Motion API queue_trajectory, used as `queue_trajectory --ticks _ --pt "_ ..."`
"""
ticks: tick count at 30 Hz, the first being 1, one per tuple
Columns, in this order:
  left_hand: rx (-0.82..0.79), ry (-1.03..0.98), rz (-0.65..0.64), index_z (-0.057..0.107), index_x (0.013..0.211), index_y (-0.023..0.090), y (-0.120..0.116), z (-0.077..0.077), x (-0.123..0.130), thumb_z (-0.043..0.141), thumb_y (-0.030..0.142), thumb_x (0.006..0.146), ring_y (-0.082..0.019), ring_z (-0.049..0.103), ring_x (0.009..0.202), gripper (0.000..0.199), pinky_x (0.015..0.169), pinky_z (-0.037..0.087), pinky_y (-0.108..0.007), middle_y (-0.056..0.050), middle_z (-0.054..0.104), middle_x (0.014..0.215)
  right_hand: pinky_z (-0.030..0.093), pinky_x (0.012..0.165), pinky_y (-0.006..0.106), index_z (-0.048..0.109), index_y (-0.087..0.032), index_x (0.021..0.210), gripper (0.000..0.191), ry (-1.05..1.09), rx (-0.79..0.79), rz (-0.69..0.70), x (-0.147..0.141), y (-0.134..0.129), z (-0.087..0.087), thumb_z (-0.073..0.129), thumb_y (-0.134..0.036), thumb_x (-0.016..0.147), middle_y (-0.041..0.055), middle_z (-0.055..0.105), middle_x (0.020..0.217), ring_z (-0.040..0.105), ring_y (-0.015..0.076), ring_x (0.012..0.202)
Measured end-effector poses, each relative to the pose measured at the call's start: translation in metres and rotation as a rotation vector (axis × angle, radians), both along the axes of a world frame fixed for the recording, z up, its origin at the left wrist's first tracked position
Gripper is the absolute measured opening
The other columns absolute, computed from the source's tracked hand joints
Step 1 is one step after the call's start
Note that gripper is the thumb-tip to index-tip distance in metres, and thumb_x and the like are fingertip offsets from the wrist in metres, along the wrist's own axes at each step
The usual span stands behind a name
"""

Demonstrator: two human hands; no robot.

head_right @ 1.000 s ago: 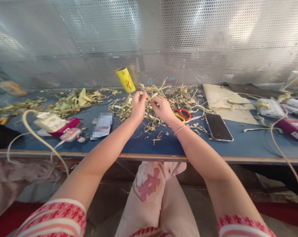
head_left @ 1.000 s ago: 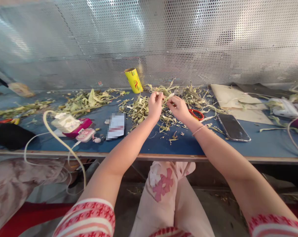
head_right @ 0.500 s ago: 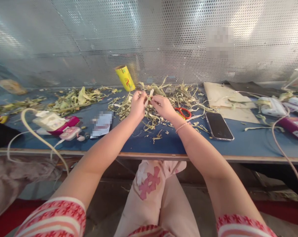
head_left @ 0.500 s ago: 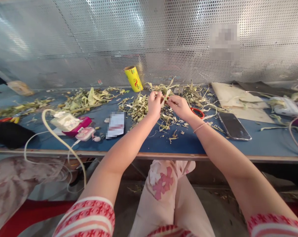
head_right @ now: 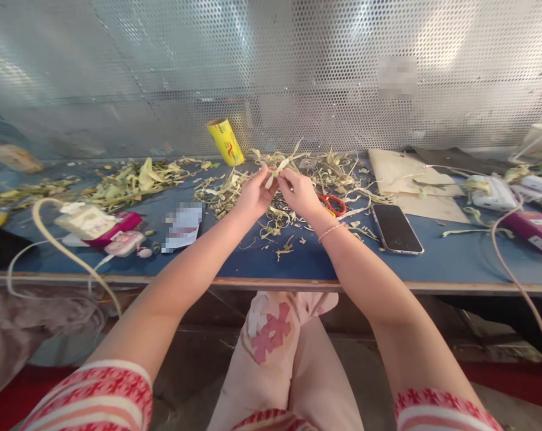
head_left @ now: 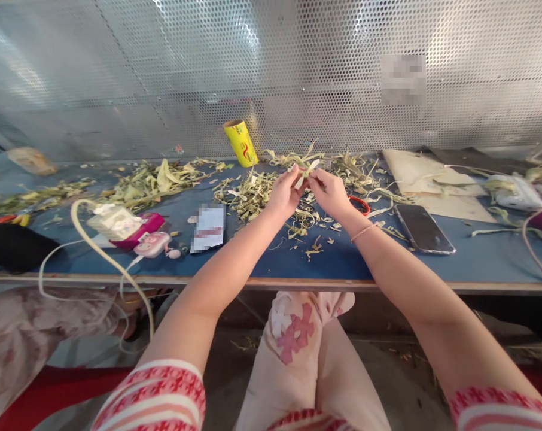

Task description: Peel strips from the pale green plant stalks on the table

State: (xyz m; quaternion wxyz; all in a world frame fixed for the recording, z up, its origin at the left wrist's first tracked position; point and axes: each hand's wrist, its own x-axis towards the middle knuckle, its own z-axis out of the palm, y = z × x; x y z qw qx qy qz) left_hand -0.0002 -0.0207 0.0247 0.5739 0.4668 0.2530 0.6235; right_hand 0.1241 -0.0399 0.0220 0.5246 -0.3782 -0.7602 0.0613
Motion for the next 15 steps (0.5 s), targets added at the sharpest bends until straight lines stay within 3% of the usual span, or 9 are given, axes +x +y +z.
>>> queue_trajectory --ticks 5,12,15 --pt "-0.035 -0.013 0.013 0.065 0.082 0.017 0.003 -0.004 0.001 0.056 0.035 0.086 -0.013 0.062 0.079 0.021 0.074 0.052 -0.03 -0.004 0.064 0.077 0.039 0.067 0.03 0.047 -0.021 0.072 0.016 -0.025 0.018 -0.01 -0.003 -0.002 0.0 0.043 -0.022 0.088 0.0008 0.049 0.067 0.045 0.0143 0.065" --pt "0.066 0.085 0.02 0.061 0.072 0.018 -0.003 0.003 -0.002 0.06 0.03 0.084 -0.011 0.058 0.071 0.017 0.069 0.051 -0.028 -0.002 0.059 0.074 0.036 0.074 0.034 0.047 -0.021 0.068 0.019 -0.289 0.15 -0.035 0.01 -0.002 0.012 0.046 -0.024 0.087 0.0032 0.05 0.069 0.045 0.0174 0.072" --pt "0.067 0.121 0.052 0.061 0.072 0.018 -0.006 0.003 -0.003 0.061 0.033 0.083 -0.01 0.056 0.067 0.019 0.068 0.05 -0.028 -0.001 0.057 0.072 0.036 0.072 0.032 0.046 -0.021 0.065 0.023 -0.308 0.134 0.012 0.015 -0.001 0.013 0.045 -0.024 0.088 0.0028 0.05 0.068 0.045 0.0163 0.07"
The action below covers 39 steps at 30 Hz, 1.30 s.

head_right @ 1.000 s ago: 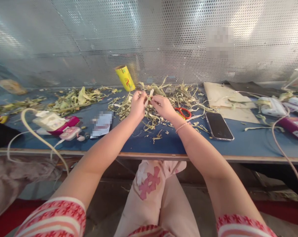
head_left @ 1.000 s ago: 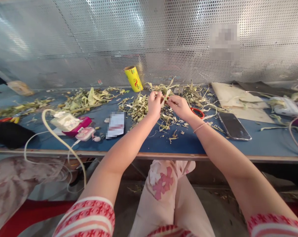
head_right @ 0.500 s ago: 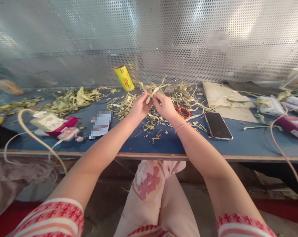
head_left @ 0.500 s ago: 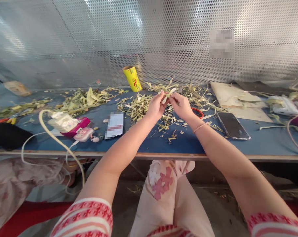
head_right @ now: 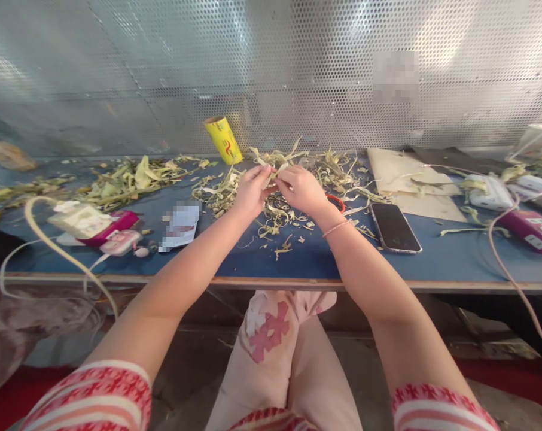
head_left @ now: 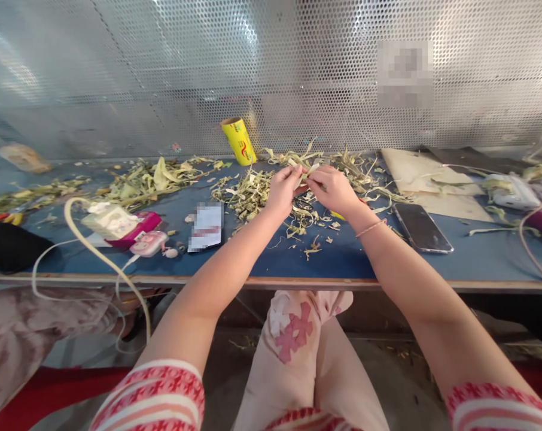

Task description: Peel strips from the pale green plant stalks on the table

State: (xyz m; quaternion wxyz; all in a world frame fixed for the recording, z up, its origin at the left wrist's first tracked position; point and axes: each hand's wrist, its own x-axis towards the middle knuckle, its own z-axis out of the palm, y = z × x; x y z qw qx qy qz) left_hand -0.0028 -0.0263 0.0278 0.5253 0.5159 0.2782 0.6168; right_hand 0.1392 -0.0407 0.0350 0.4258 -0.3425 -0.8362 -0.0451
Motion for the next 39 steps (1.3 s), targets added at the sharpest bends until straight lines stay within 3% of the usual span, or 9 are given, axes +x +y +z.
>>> queue_trajectory --ticks 6,12,17,26,39 --pt "-0.041 0.03 0.089 0.063 0.07 0.017 0.001 0.0 0.0 0.067 0.034 0.079 -0.006 0.052 0.061 0.019 0.058 0.043 -0.019 0.001 0.058 0.068 0.038 0.067 0.028 0.048 -0.019 0.067 0.022 0.101 -0.067 0.064 -0.006 0.004 -0.009 0.046 -0.024 0.088 0.0013 0.049 0.065 0.048 0.0147 0.067" --pt "-0.074 -0.1 -0.032 0.057 0.066 0.016 -0.002 0.006 0.001 0.065 0.035 0.08 -0.007 0.051 0.055 0.024 0.056 0.044 -0.023 0.003 0.053 0.059 0.042 0.069 0.029 0.042 -0.02 0.063 0.028 0.199 -0.101 0.136 -0.011 0.005 -0.012 0.043 -0.028 0.09 0.0013 0.049 0.066 0.05 0.0149 0.07" --pt "-0.076 -0.103 -0.133 0.056 0.065 0.017 -0.003 0.007 0.0 0.061 0.036 0.083 -0.009 0.05 0.048 0.026 0.051 0.042 -0.025 0.003 0.048 0.052 0.044 0.069 0.029 0.048 -0.02 0.067 0.028 0.268 -0.185 0.224 -0.011 0.005 -0.014 0.044 -0.034 0.092 0.0009 0.052 0.069 0.051 0.0137 0.069" --pt "-0.104 -0.105 -0.116 0.058 0.067 0.016 -0.004 0.014 -0.001 0.061 0.037 0.083 -0.008 0.051 0.044 0.027 0.05 0.044 -0.024 0.002 0.055 0.053 0.046 0.067 0.028 0.048 -0.019 0.064 0.037 0.324 -0.202 0.247 -0.011 0.003 -0.011 0.046 -0.044 0.091 0.0003 0.05 0.066 0.05 0.0128 0.068" --pt "-0.051 -0.036 -0.095 0.057 0.064 0.016 -0.003 0.014 -0.003 0.061 0.039 0.083 -0.009 0.053 0.05 0.03 0.052 0.043 -0.024 0.001 0.055 0.055 0.047 0.065 0.027 0.052 -0.018 0.067 0.034 0.287 -0.237 0.34 -0.004 -0.001 -0.007 0.046 -0.042 0.091 0.0012 0.055 0.07 0.054 0.0127 0.068"
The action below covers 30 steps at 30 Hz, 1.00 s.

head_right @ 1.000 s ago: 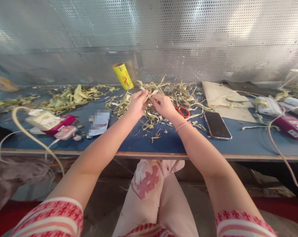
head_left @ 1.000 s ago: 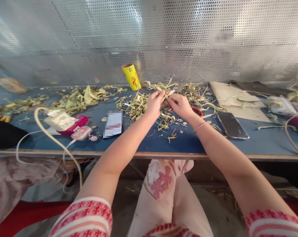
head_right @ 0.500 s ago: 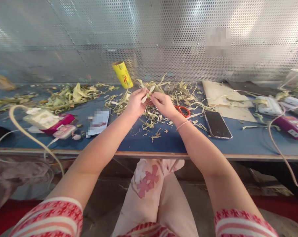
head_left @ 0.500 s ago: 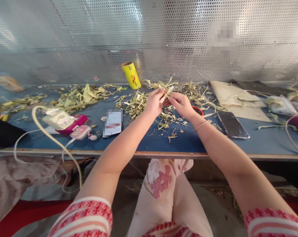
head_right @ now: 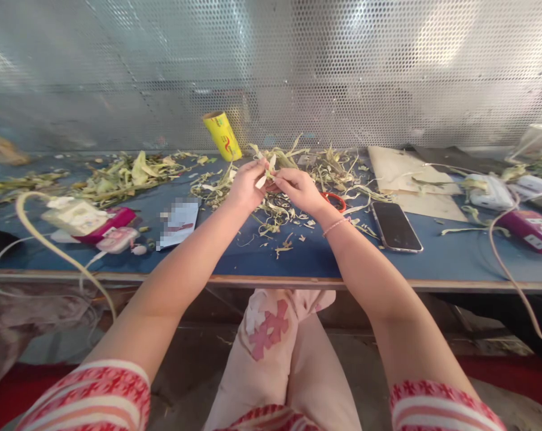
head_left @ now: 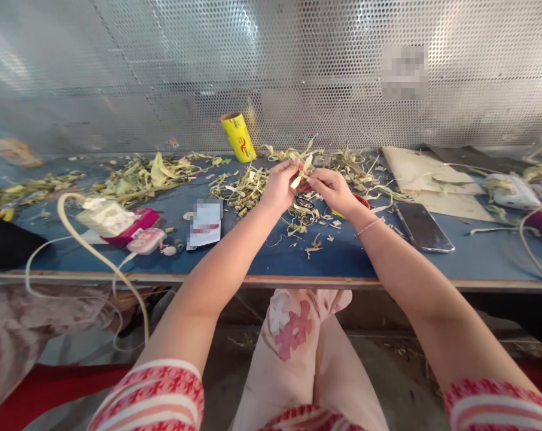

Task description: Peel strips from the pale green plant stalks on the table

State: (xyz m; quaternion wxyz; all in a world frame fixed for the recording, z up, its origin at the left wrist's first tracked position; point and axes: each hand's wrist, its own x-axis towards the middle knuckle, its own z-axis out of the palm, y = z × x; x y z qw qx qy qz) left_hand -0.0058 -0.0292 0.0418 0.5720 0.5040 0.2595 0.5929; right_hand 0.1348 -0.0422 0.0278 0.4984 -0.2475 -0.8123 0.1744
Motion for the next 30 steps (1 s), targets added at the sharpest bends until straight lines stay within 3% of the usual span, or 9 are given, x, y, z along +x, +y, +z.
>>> queue_trajectory --ticks 4,7,11,16,23,30 --pt "0.116 0.131 0.067 0.058 0.063 0.016 0.006 0.001 -0.007 0.065 0.035 0.081 -0.007 0.053 0.052 0.027 0.056 0.043 -0.022 0.003 0.053 0.054 0.046 0.065 0.03 0.054 -0.019 0.072 0.033 -0.131 0.089 -0.158 0.012 0.005 0.001 0.046 -0.046 0.09 0.0011 0.055 0.07 0.05 0.0132 0.067" --pt "0.114 0.265 0.025 0.061 0.067 0.015 0.01 0.002 -0.014 0.064 0.035 0.081 -0.007 0.054 0.055 0.024 0.059 0.045 -0.022 0.001 0.057 0.059 0.049 0.071 0.034 0.055 -0.02 0.093 0.031 -0.136 0.226 -0.291 0.021 0.008 0.006 0.053 -0.051 0.085 0.0055 0.057 0.088 0.053 0.018 0.082" --pt "0.146 0.369 -0.005 0.064 0.071 0.014 0.014 0.0 -0.018 0.062 0.036 0.082 -0.009 0.055 0.057 0.025 0.061 0.045 -0.023 -0.001 0.06 0.061 0.049 0.081 0.04 0.055 -0.02 0.097 0.025 -0.328 0.347 -0.302 0.024 0.007 0.009 0.053 -0.044 0.088 0.0086 0.056 0.096 0.054 0.0217 0.092" --pt "0.167 0.335 0.017 0.064 0.073 0.014 0.014 -0.002 -0.017 0.067 0.034 0.077 -0.011 0.058 0.064 0.021 0.064 0.047 -0.024 -0.002 0.062 0.064 0.046 0.074 0.036 0.054 -0.019 0.092 0.019 -0.466 0.373 -0.315 0.02 0.004 0.007 0.05 -0.037 0.091 0.0083 0.057 0.089 0.053 0.0199 0.083" --pt "0.112 0.101 -0.014 0.063 0.082 0.018 0.002 0.002 -0.009 0.069 0.032 0.076 -0.01 0.061 0.074 0.017 0.074 0.049 -0.024 -0.001 0.062 0.076 0.044 0.073 0.032 0.053 -0.02 0.085 0.012 -0.276 0.363 -0.361 0.016 0.005 0.006 0.044 -0.024 0.092 0.0049 0.056 0.081 0.051 0.0162 0.077" --pt "0.085 -0.047 0.077 0.064 0.074 0.018 0.003 -0.014 0.008 0.068 0.027 0.076 -0.009 0.059 0.077 0.01 0.074 0.047 -0.023 0.0 0.063 0.075 0.041 0.068 0.029 0.046 -0.02 0.075 0.01 -0.062 0.26 -0.44 -0.003 0.009 -0.008 0.048 -0.017 0.085 0.0009 0.05 0.072 0.046 0.013 0.068"
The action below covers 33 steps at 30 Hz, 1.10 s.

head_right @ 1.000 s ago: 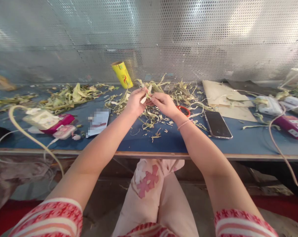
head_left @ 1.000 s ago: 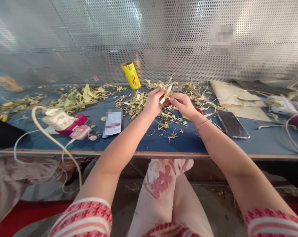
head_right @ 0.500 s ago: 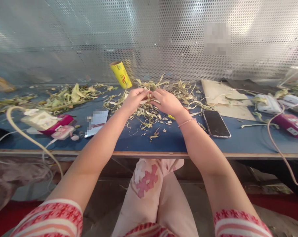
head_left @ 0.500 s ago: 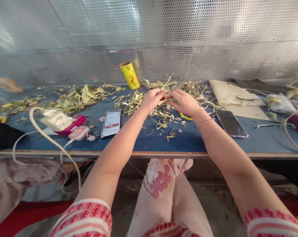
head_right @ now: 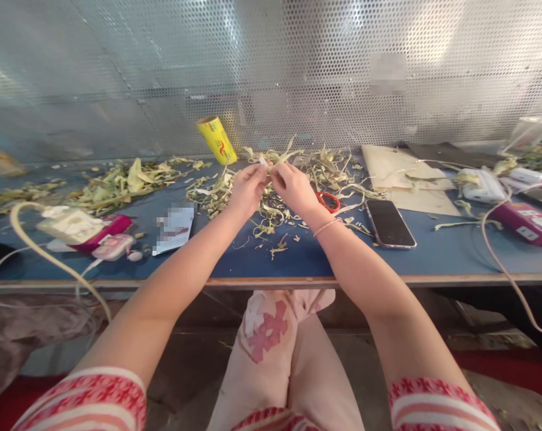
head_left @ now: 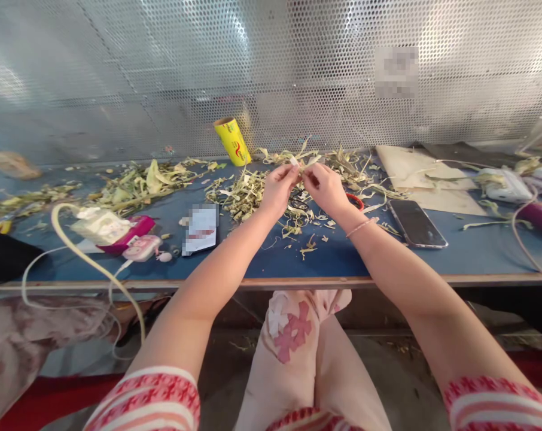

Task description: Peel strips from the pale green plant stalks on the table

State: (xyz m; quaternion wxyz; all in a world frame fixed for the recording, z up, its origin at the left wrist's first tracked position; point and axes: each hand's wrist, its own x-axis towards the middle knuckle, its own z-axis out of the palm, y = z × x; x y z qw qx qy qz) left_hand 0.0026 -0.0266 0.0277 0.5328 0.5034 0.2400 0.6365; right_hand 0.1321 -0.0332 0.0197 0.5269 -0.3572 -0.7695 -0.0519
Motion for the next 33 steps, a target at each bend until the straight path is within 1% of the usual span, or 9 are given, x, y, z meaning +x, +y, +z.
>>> queue_trajectory --ticks 5,7,10,13,16,19,23,28,33 --pt "-0.033 -0.008 0.09 0.063 0.068 0.019 0.002 -0.004 0.001 0.069 0.027 0.075 -0.009 0.058 0.074 0.012 0.068 0.045 -0.022 0.0 0.063 0.071 0.041 0.069 0.029 0.046 -0.021 0.072 0.014 -0.007 0.012 0.031 -0.006 -0.001 -0.003 0.046 -0.019 0.087 0.0012 0.051 0.072 0.047 0.0133 0.07" --pt "-0.022 -0.022 0.097 0.062 0.067 0.019 0.002 -0.003 0.001 0.069 0.026 0.075 -0.009 0.057 0.073 0.012 0.069 0.044 -0.023 0.001 0.062 0.069 0.041 0.068 0.029 0.047 -0.02 0.072 0.015 -0.029 0.006 0.027 -0.006 -0.001 -0.003 0.046 -0.019 0.087 0.0017 0.052 0.071 0.046 0.0135 0.069" --pt "0.011 -0.025 0.084 0.061 0.067 0.019 0.001 -0.002 0.0 0.067 0.026 0.076 -0.009 0.056 0.071 0.014 0.069 0.044 -0.023 0.001 0.061 0.069 0.041 0.069 0.031 0.05 -0.02 0.075 0.015 -0.105 0.032 0.009 -0.007 -0.002 -0.003 0.044 -0.019 0.088 0.0031 0.054 0.073 0.047 0.0149 0.07" --pt "0.022 0.001 0.088 0.06 0.067 0.019 0.001 -0.001 -0.001 0.066 0.028 0.078 -0.009 0.055 0.07 0.015 0.068 0.043 -0.023 0.002 0.059 0.069 0.041 0.077 0.036 0.054 -0.02 0.078 0.016 -0.176 0.075 -0.027 -0.008 -0.004 -0.001 0.043 -0.022 0.09 0.0047 0.055 0.077 0.049 0.0176 0.077" --pt "0.022 0.026 0.086 0.059 0.067 0.019 0.004 -0.001 -0.004 0.068 0.031 0.077 -0.009 0.053 0.066 0.018 0.064 0.042 -0.022 0.002 0.054 0.063 0.041 0.081 0.039 0.052 -0.02 0.076 0.02 -0.199 0.084 -0.009 -0.008 -0.005 0.002 0.04 -0.023 0.092 0.0047 0.054 0.076 0.049 0.0186 0.08" --pt "0.026 0.052 0.058 0.056 0.063 0.019 0.006 0.0 -0.008 0.07 0.035 0.075 -0.009 0.05 0.06 0.024 0.06 0.041 -0.022 0.003 0.046 0.055 0.042 0.079 0.038 0.045 -0.021 0.07 0.024 -0.2 0.094 0.047 -0.007 -0.006 0.005 0.038 -0.022 0.093 0.0031 0.049 0.071 0.048 0.0174 0.074" --pt "0.044 0.069 0.049 0.053 0.06 0.019 0.005 0.0 -0.009 0.069 0.037 0.076 -0.008 0.044 0.053 0.029 0.056 0.039 -0.023 0.004 0.041 0.051 0.043 0.076 0.036 0.038 -0.022 0.067 0.024 -0.193 0.076 0.076 -0.005 -0.006 0.007 0.039 -0.019 0.092 0.0018 0.046 0.067 0.046 0.017 0.071" --pt "-0.021 0.044 0.036 0.052 0.06 0.018 0.0 0.002 -0.007 0.067 0.032 0.079 -0.008 0.045 0.053 0.028 0.058 0.04 -0.023 0.004 0.041 0.051 0.043 0.074 0.036 0.037 -0.022 0.067 0.024 -0.176 0.015 0.083 -0.004 -0.005 0.006 0.04 -0.016 0.09 0.0017 0.045 0.067 0.046 0.0169 0.071" --pt "-0.058 0.028 -0.002 0.054 0.065 0.019 -0.002 0.005 -0.005 0.065 0.034 0.08 -0.009 0.05 0.056 0.024 0.059 0.043 -0.024 0.003 0.044 0.052 0.043 0.074 0.036 0.038 -0.022 0.068 0.023 -0.155 0.026 0.065 -0.004 -0.005 0.006 0.041 -0.017 0.091 0.0017 0.045 0.068 0.046 0.0166 0.072"
